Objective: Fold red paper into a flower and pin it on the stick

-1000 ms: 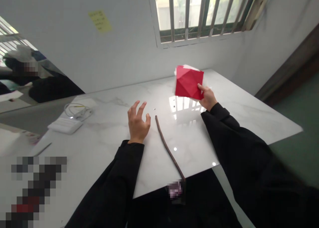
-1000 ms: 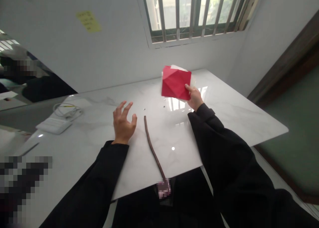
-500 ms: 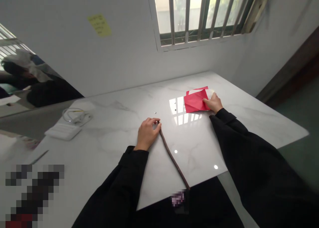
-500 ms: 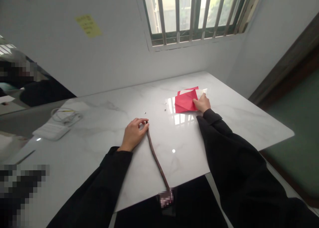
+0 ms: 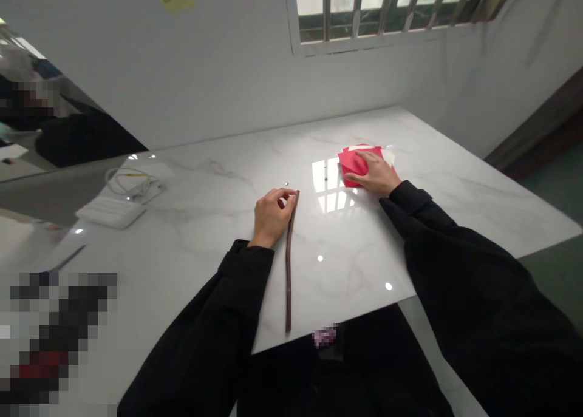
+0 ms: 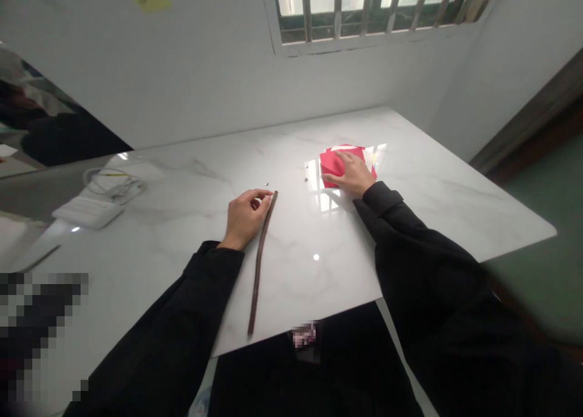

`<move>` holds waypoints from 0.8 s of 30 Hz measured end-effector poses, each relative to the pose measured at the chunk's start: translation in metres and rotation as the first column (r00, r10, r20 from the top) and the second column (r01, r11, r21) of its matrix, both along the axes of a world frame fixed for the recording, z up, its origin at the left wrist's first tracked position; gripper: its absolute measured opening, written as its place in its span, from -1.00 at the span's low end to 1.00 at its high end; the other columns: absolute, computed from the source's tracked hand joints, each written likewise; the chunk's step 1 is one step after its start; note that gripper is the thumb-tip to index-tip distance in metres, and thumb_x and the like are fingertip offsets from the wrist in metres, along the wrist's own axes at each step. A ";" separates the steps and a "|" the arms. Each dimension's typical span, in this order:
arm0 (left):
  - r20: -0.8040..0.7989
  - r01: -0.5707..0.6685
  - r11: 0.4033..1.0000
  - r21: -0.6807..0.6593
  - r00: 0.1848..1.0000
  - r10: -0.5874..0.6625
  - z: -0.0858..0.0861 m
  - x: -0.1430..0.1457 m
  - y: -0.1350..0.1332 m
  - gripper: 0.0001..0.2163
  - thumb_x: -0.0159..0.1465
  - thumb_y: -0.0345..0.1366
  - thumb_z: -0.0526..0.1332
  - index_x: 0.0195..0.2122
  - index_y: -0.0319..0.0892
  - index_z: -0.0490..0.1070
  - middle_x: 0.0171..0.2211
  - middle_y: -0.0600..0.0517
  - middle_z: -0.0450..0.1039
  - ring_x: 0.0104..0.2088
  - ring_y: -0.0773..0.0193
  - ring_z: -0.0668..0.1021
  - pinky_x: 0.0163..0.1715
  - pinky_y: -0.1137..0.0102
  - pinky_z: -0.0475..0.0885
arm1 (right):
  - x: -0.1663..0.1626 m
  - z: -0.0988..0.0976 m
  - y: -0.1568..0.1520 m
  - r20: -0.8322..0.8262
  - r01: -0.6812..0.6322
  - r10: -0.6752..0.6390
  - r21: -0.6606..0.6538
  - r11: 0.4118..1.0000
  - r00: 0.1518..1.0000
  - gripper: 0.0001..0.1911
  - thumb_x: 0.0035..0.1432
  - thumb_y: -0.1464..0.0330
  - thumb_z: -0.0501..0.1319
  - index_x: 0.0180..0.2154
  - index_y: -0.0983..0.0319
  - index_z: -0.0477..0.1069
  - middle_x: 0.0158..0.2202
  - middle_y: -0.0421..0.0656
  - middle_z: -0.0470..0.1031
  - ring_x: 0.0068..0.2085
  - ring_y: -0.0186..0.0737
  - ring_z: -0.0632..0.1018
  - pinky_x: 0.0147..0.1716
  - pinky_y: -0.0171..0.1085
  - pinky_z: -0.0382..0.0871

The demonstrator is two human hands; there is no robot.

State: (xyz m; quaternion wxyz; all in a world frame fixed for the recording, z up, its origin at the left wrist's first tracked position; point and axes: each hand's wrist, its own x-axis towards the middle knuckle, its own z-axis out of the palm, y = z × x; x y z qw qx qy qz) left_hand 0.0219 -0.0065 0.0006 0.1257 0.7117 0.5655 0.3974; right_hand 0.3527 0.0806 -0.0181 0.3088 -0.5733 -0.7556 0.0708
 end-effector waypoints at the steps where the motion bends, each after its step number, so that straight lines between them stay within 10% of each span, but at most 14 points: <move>1: 0.022 -0.007 1.000 -0.008 1.000 0.007 0.000 0.001 0.000 -0.85 0.33 -0.27 0.28 -0.22 -0.10 0.68 -0.28 0.02 0.66 -0.43 0.28 0.52 -0.25 0.32 0.41 | -0.003 0.000 -0.002 0.019 -0.017 0.018 -0.047 0.999 1.000 -0.24 0.17 0.07 0.41 0.29 0.31 0.43 0.29 0.17 0.47 0.30 0.25 0.45 0.32 0.13 0.28; 15: 0.167 -0.035 0.999 -0.007 0.985 0.036 0.010 -0.003 -0.005 -0.84 0.31 -0.33 0.26 -0.23 -0.12 0.67 -0.28 0.01 0.66 -0.44 0.31 0.51 -0.34 0.36 0.43 | -0.001 0.013 -0.011 -0.042 0.098 -0.098 0.012 0.995 0.994 -0.63 0.34 0.15 0.27 0.02 0.21 0.69 -0.04 0.01 0.71 -0.05 0.06 0.66 0.00 -0.08 0.45; 24: -0.219 0.222 0.971 -0.089 0.947 -0.237 0.002 -0.012 -0.005 -0.75 0.35 -0.31 0.22 -0.07 -0.06 0.69 -0.16 -0.05 0.56 -0.16 0.11 0.54 0.05 0.17 0.44 | 0.007 0.037 -0.018 -0.175 0.322 -0.282 0.281 0.904 0.943 -0.50 0.50 0.09 0.04 -0.31 0.25 0.57 -0.32 0.01 0.62 -0.19 -0.04 0.56 -0.09 -0.13 0.36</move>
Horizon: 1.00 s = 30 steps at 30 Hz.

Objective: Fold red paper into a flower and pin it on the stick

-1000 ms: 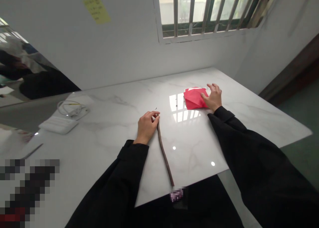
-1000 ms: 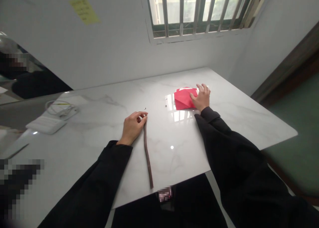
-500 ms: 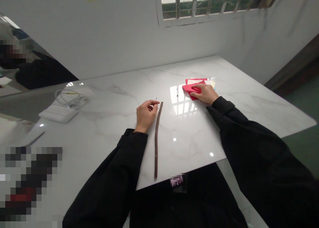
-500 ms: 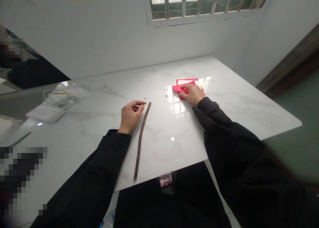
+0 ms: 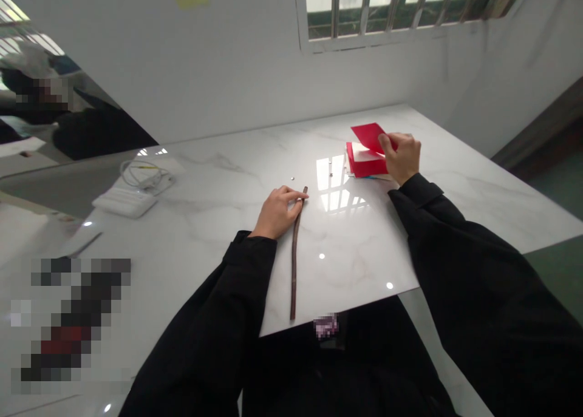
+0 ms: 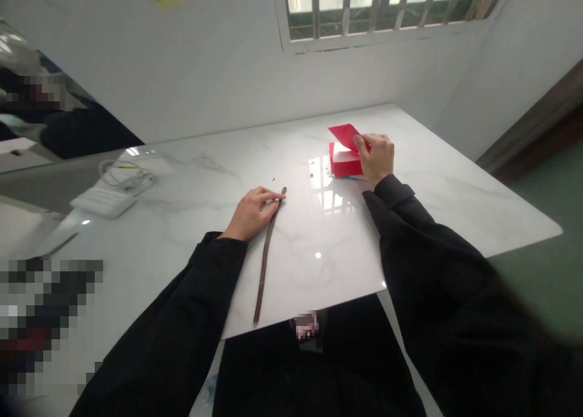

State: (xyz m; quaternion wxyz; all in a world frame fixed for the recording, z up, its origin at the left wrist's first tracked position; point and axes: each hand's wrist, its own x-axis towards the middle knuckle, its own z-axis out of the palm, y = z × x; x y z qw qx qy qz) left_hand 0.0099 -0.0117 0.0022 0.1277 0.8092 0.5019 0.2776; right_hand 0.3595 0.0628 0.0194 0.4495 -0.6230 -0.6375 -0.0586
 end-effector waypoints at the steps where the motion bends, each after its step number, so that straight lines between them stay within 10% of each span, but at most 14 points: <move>1: -0.023 0.006 1.000 -0.002 1.000 -0.006 -0.001 0.001 0.000 -0.75 0.37 -0.30 0.20 -0.08 -0.05 0.70 -0.16 -0.06 0.55 -0.13 0.08 0.54 0.07 0.15 0.42 | 0.000 0.003 -0.001 -0.040 0.010 -0.008 0.056 0.998 0.999 -0.48 0.50 0.08 0.03 -0.36 0.23 0.52 -0.38 -0.03 0.56 -0.22 -0.07 0.53 -0.12 -0.15 0.35; 7: -0.022 -0.012 1.000 -0.016 1.000 0.012 -0.001 0.002 -0.006 -0.79 0.35 -0.31 0.21 -0.14 -0.05 0.68 -0.29 -0.04 0.51 -0.25 0.10 0.52 -0.07 0.21 0.41 | -0.017 0.009 -0.002 -0.537 -0.045 0.196 0.281 0.959 0.821 -0.37 0.43 -0.16 0.02 -0.43 0.19 0.35 -0.49 -0.18 0.36 -0.41 -0.25 0.36 -0.39 -0.24 0.26; 16: 0.194 -0.122 0.991 -0.058 0.972 0.132 0.017 -0.004 -0.013 -0.81 0.32 -0.13 0.27 -0.20 -0.07 0.64 -0.53 0.09 0.43 -0.49 0.26 0.43 -0.35 0.34 0.29 | -0.115 -0.030 -0.017 -0.931 -0.520 0.213 0.029 0.854 0.297 -0.36 0.06 -0.28 0.30 -0.27 0.17 0.49 -0.28 -0.08 0.65 -0.17 0.00 0.65 -0.21 -0.13 0.57; 25: 0.813 0.085 0.913 -0.399 0.494 0.309 0.017 -0.006 -0.004 -0.43 0.28 0.31 0.23 -0.08 -0.15 0.52 -0.34 0.00 0.49 -0.44 0.29 0.47 -0.46 0.39 0.38 | -0.174 -0.044 -0.018 -0.887 -0.681 0.321 0.011 0.732 0.331 -0.38 0.08 -0.25 0.31 -0.39 0.21 0.52 -0.44 -0.21 0.53 -0.37 -0.21 0.49 -0.41 -0.30 0.33; 30: 0.869 0.309 0.834 -0.457 0.356 0.345 0.023 -0.006 -0.009 -0.45 0.33 0.26 0.19 0.10 -0.06 0.52 0.02 -0.12 0.57 -0.22 0.17 0.62 -0.24 0.27 0.56 | -0.167 -0.039 -0.021 -0.972 -0.687 0.173 0.016 0.727 0.160 -0.41 -0.02 -0.21 0.40 -0.30 0.18 0.56 -0.35 -0.19 0.60 -0.32 -0.17 0.55 -0.32 -0.25 0.43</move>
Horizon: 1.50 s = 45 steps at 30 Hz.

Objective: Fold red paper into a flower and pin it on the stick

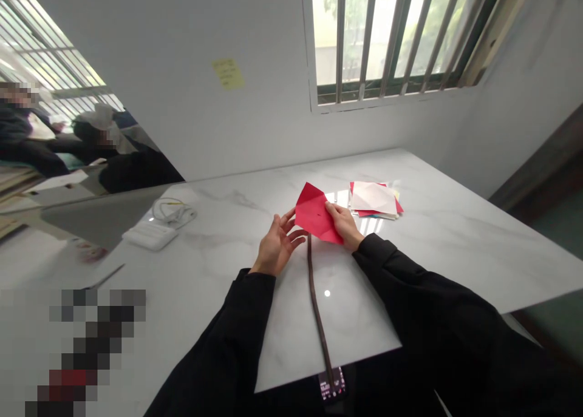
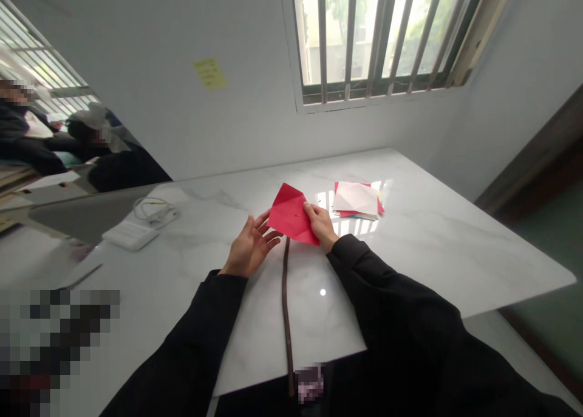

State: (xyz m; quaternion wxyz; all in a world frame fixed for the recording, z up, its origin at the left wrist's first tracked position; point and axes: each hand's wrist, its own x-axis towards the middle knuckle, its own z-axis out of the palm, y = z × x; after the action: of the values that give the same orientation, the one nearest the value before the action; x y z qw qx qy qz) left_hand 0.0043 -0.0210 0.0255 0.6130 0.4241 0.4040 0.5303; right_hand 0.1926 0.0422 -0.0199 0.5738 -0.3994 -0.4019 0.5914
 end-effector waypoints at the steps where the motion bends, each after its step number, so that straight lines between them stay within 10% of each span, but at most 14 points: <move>1: 0.009 0.031 1.000 -0.002 0.999 -0.031 0.001 0.001 -0.002 -0.49 0.34 0.20 0.23 0.13 -0.04 0.52 0.06 -0.12 0.56 -0.18 0.15 0.63 -0.18 0.24 0.57 | 0.001 0.001 -0.001 -0.022 -0.003 0.003 -0.026 1.000 1.000 -0.42 -0.04 -0.19 0.42 -0.30 0.18 0.55 -0.34 -0.19 0.61 -0.33 -0.18 0.56 -0.31 -0.25 0.45; 27: -0.107 -0.113 0.990 0.080 0.987 0.121 -0.013 0.001 0.001 -0.32 0.02 -0.19 0.59 0.14 -0.20 0.43 -0.08 -0.16 0.67 -0.08 0.02 0.70 0.00 0.19 0.58 | -0.005 0.022 -0.030 0.021 -0.365 0.365 0.010 0.931 0.931 -0.53 0.04 0.01 0.52 -0.16 0.22 0.67 -0.19 -0.10 0.72 -0.25 -0.14 0.67 -0.22 -0.23 0.56; 45: -0.417 -0.243 0.933 0.266 0.843 0.339 -0.006 -0.002 0.006 -0.44 0.19 0.00 0.42 0.16 -0.13 0.48 -0.15 -0.03 0.53 -0.33 0.31 0.55 -0.37 0.44 0.44 | -0.003 0.016 -0.020 -0.235 -0.271 0.251 -0.056 0.961 0.939 -0.57 -0.05 0.22 0.62 -0.20 0.29 0.62 -0.20 -0.08 0.70 -0.23 -0.17 0.67 -0.17 -0.25 0.61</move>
State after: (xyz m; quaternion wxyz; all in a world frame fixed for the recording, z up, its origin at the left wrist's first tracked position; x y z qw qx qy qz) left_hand 0.0023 -0.0152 0.0197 0.3664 0.5303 0.5401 0.5411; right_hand 0.1891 0.0220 -0.0039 0.5143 -0.2976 -0.3572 0.7207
